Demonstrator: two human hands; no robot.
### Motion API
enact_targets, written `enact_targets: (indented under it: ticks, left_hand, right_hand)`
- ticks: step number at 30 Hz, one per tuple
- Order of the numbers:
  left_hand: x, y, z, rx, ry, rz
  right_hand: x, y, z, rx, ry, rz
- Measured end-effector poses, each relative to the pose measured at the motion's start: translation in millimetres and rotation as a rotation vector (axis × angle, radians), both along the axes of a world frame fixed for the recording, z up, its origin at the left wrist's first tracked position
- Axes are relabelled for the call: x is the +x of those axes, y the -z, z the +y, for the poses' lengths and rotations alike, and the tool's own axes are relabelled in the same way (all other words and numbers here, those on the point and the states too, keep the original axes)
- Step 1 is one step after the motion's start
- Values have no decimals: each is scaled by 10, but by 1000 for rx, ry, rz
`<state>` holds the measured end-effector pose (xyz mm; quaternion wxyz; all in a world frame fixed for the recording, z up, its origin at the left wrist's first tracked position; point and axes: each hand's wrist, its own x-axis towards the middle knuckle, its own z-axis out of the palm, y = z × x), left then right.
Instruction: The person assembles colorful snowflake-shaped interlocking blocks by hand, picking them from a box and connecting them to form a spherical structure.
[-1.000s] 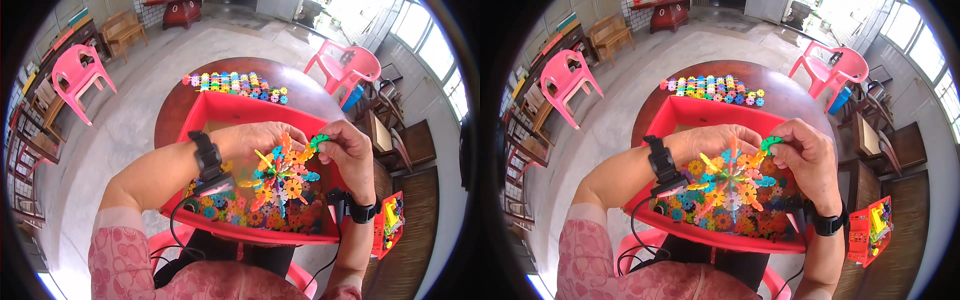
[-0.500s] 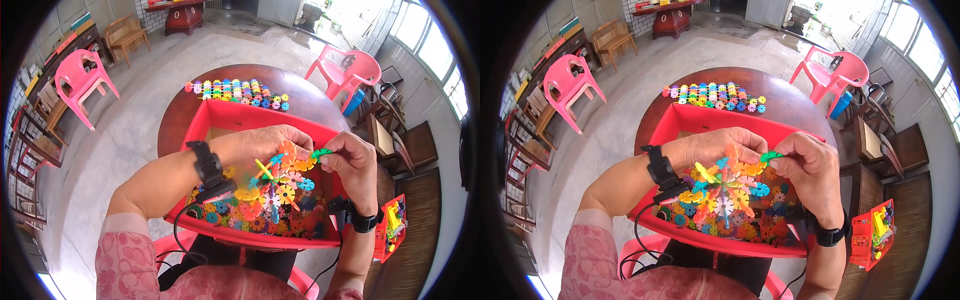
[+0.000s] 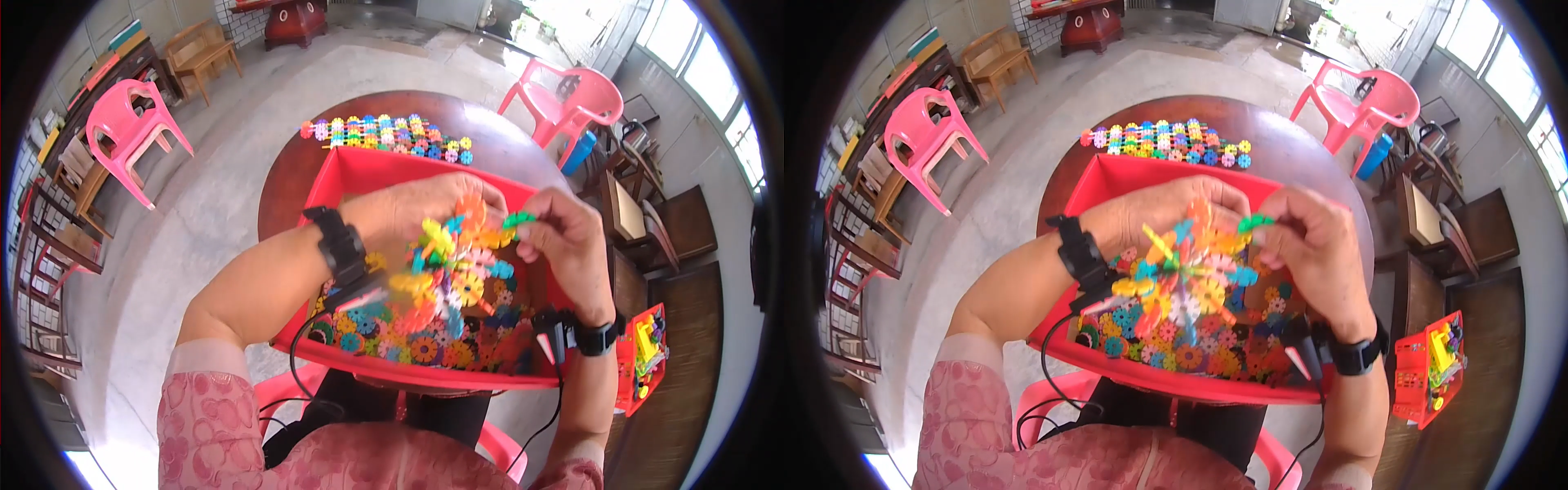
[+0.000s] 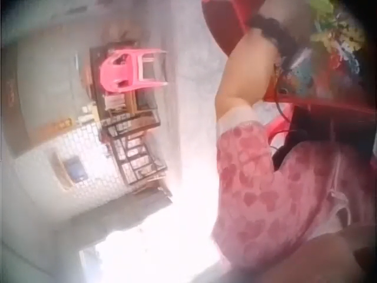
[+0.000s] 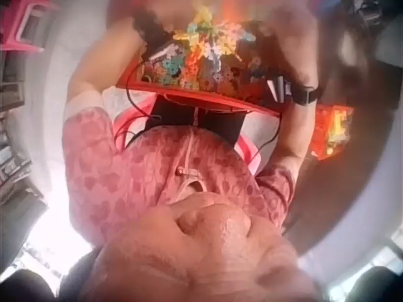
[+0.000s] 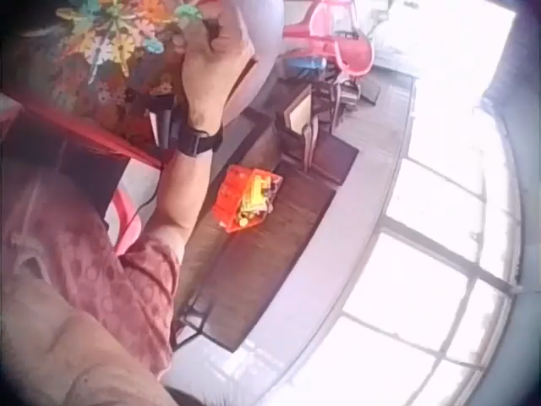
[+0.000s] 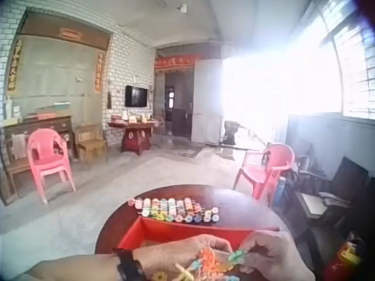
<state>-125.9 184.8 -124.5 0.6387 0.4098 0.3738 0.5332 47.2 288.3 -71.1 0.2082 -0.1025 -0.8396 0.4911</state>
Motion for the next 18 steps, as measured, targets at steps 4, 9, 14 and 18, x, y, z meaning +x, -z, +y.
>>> enact_targets:
  ticks: [4, 9, 14, 18]
  left_hand:
    - [-26, -44, 54, -52, -49, -274]
    - [-216, -22, 22, -39, -98, -404]
    - [-263, -109, -36, 101, -160, -116]
    - [-263, -210, -91, 82, -268, -74]
  right_hand:
    - [-48, 12, 159, -54, 25, 88]
    - [-63, 92, 352, -102, 166, 126]
    - [-116, 229, 406, -175, 156, 119]
    - [-131, 310, 486, -282, 226, 2]
